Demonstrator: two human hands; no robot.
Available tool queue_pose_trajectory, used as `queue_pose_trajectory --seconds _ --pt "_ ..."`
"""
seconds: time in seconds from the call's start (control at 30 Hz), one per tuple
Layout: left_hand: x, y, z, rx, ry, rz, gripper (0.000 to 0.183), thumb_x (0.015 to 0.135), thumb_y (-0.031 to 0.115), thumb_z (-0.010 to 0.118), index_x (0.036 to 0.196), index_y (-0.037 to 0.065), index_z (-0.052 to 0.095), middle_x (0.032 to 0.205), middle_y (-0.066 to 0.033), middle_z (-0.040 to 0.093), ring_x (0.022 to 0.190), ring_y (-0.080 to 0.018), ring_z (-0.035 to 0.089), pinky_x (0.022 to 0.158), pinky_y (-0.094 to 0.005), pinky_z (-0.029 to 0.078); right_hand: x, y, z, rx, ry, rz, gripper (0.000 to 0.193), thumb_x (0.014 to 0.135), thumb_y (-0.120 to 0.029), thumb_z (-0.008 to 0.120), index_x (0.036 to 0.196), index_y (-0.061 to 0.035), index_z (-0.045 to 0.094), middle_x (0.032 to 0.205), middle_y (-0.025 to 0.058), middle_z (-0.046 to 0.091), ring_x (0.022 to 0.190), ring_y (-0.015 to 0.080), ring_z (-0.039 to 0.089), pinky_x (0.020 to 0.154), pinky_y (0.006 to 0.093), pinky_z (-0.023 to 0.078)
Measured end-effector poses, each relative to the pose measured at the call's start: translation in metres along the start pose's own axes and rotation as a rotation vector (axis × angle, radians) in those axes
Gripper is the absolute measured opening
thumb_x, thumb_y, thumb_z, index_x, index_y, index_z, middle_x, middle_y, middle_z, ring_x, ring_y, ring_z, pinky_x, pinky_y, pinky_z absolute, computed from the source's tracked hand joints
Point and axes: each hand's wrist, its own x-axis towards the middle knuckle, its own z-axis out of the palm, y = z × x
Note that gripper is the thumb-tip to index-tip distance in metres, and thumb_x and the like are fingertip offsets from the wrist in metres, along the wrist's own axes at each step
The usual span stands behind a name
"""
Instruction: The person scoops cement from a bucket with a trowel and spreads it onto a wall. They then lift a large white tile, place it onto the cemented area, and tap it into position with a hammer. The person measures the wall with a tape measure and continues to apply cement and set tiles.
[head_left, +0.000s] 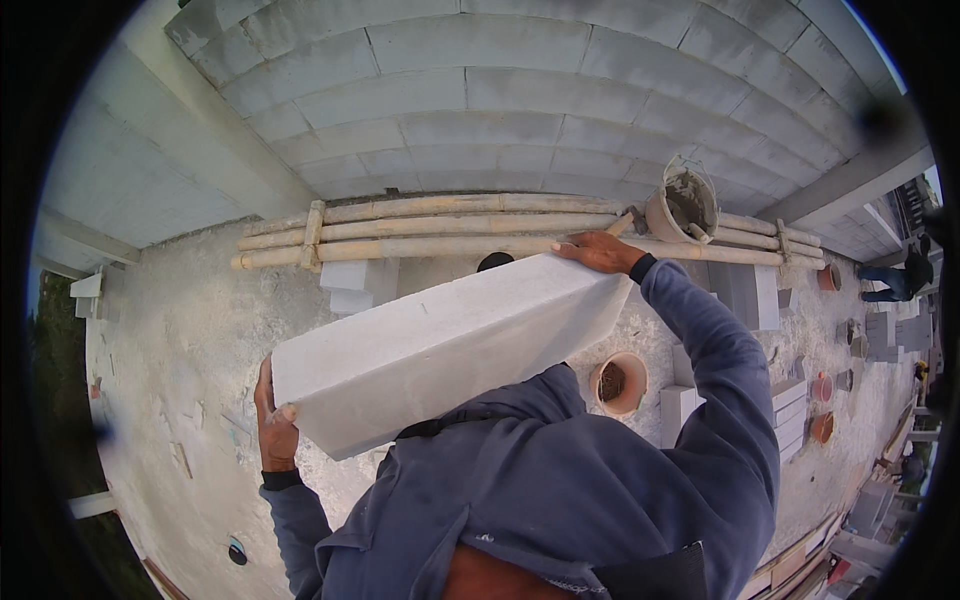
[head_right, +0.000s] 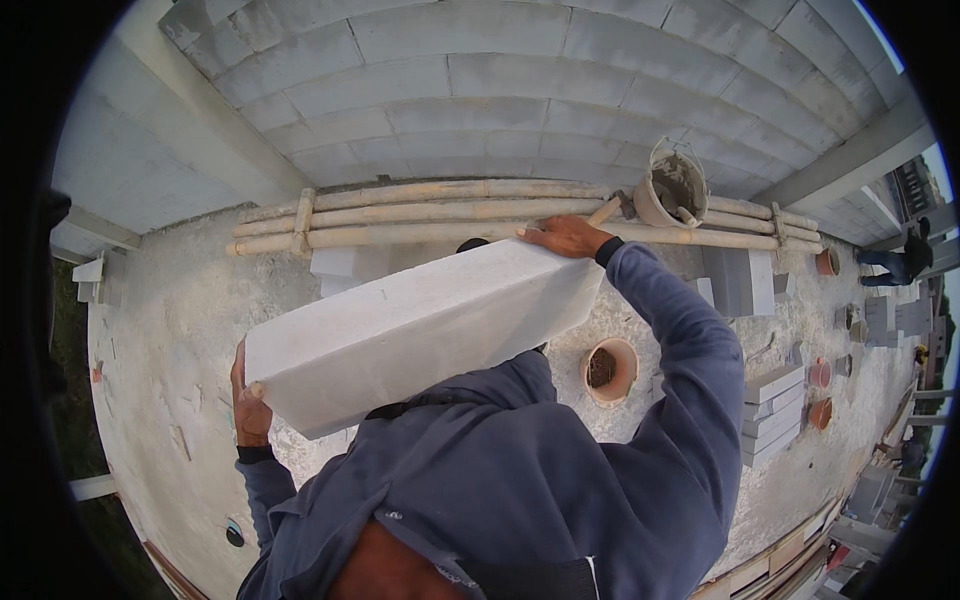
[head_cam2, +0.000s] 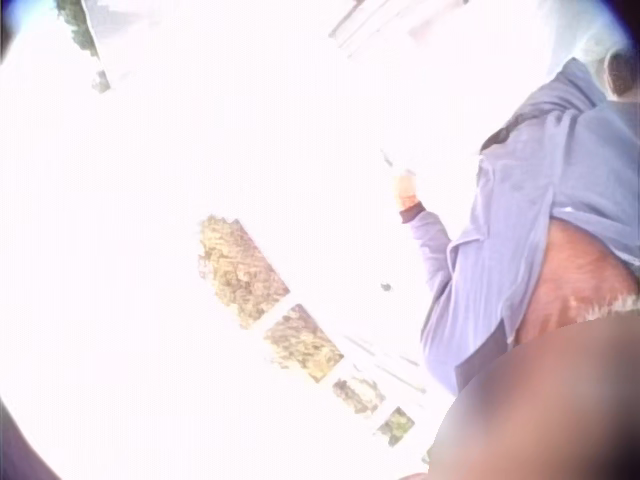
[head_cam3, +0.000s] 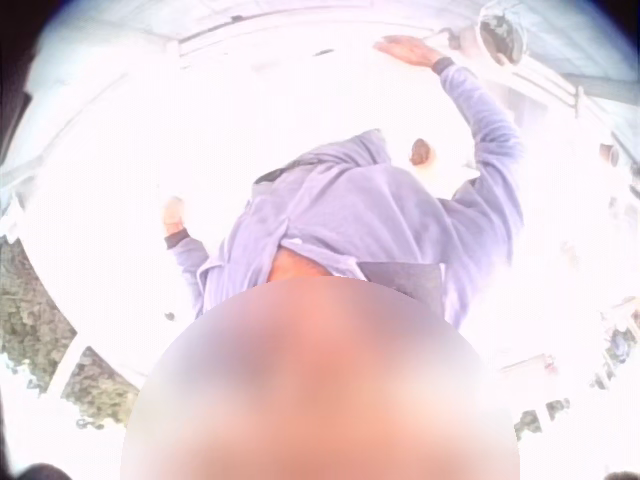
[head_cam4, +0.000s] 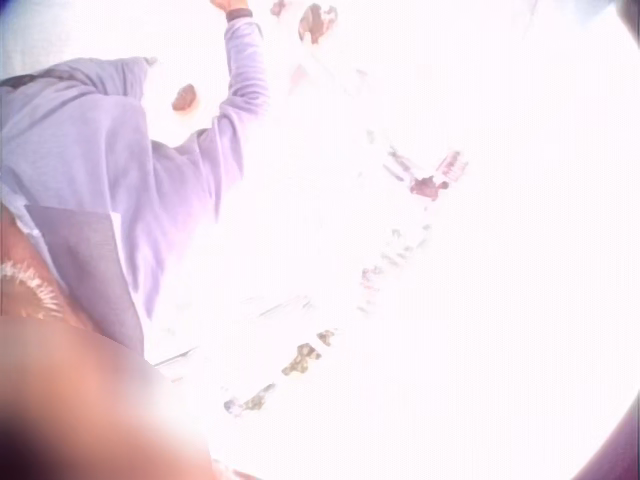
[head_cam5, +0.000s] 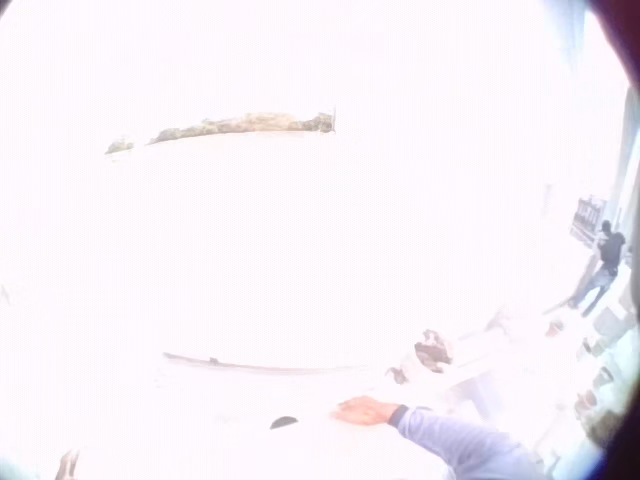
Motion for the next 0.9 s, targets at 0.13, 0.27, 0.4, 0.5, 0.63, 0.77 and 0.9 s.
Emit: queue_pose_trajectory --seconds 0.13,0.27,0.4,0.5,0.63,0.77,0.9 --pt "0.022 -0.013 -0.032 -0.013 -0.075 -0.091 0.114 0.069 0.068 0.076 0.15 -0.003 0.039 0.135 -0.0156 0.056 0.128 -0.0254 0.054 0.108 -0.0363 0.042 0.006 -0.005 0.023 0.094 -0.083 -0.355 0.1 0.087 -0.077 0.058 0.158 -0.0091 0.038 0.154 0.0269 0.042 0.146 0.0442 0.033 0.122 0.0563 0.023" --pt "0.066 -0.012 -0.073 0.171 -0.251 -0.315 0.1 0.074 0.075 0.074 0.137 -0.001 0.055 0.121 -0.0145 0.066 0.111 -0.027 0.064 0.103 -0.0364 0.046 0.026 -0.042 0.022 -0.195 -0.228 -0.538 0.118 0.072 -0.075 0.076 0.162 -0.0147 0.03 0.129 0.0228 0.051 0.13 0.0411 0.046 0.114 0.0548 0.031" --pt "0.116 -0.018 -0.077 0.751 -0.583 -0.496 0.095 0.073 0.076 0.077 0.128 0.0 0.061 0.109 -0.0193 0.071 0.104 -0.0356 0.068 0.1 -0.0406 0.048 0.049 -0.062 0.022 -0.289 -0.262 -0.641 0.124 0.061 -0.054 0.091 0.162 -0.0139 0.03 0.122 0.0241 0.05 0.118 0.0391 0.051 0.104 0.0529 0.039" --pt "0.135 -0.041 -0.059 1.24 -0.81 -0.36 0.102 0.068 0.071 0.083 0.137 0.001 0.054 0.117 -0.0225 0.066 0.112 -0.0401 0.063 0.105 -0.0433 0.045 0.08 -0.074 0.027 -0.314 -0.321 -0.593 0.122 0.059 -0.047 0.091 0.161 -0.0137 0.033 0.118 0.025 0.052 0.112 0.0393 0.054 0.1 0.0517 0.043" --pt "0.17 -0.071 -0.055 1.268 -0.931 -0.362 0.115 0.061 0.06 0.091 0.146 0.001 0.043 0.13 -0.0238 0.058 0.124 -0.04 0.056 0.11 -0.0491 0.041 0.116 -0.09 0.028 -0.418 -0.344 -0.583 0.118 0.059 -0.045 0.09 0.16 -0.0138 0.036 0.114 0.0254 0.053 0.105 0.0416 0.056 0.097 0.0497 0.044" --pt "0.212 -0.073 -0.065 1.362 -0.984 -0.189 0.109 0.057 0.051 0.092 0.143 0.001 0.046 0.118 -0.0223 0.059 0.115 -0.0385 0.061 0.091 -0.051 0.054 0.145 -0.098 0.022 -0.483 -0.205 -0.629 0.117 0.058 -0.038 0.09 0.16 -0.0158 0.037 0.114 0.0246 0.052 0.106 0.0422 0.055 0.096 0.0492 0.043" --pt "0.257 -0.041 -0.082 1.447 -0.892 -0.106 0.106 0.055 0.048 0.092 0.14 0.0 0.05 0.112 -0.0207 0.058 0.108 -0.0372 0.063 0.086 -0.0501 0.057 0.16 -0.118 0.011 -0.489 0.029 -0.609 0.116 0.056 -0.033 0.088 0.159 -0.0206 0.038 0.121 0.0272 0.05 0.11 0.0416 0.053 0.1 0.0511 0.041"
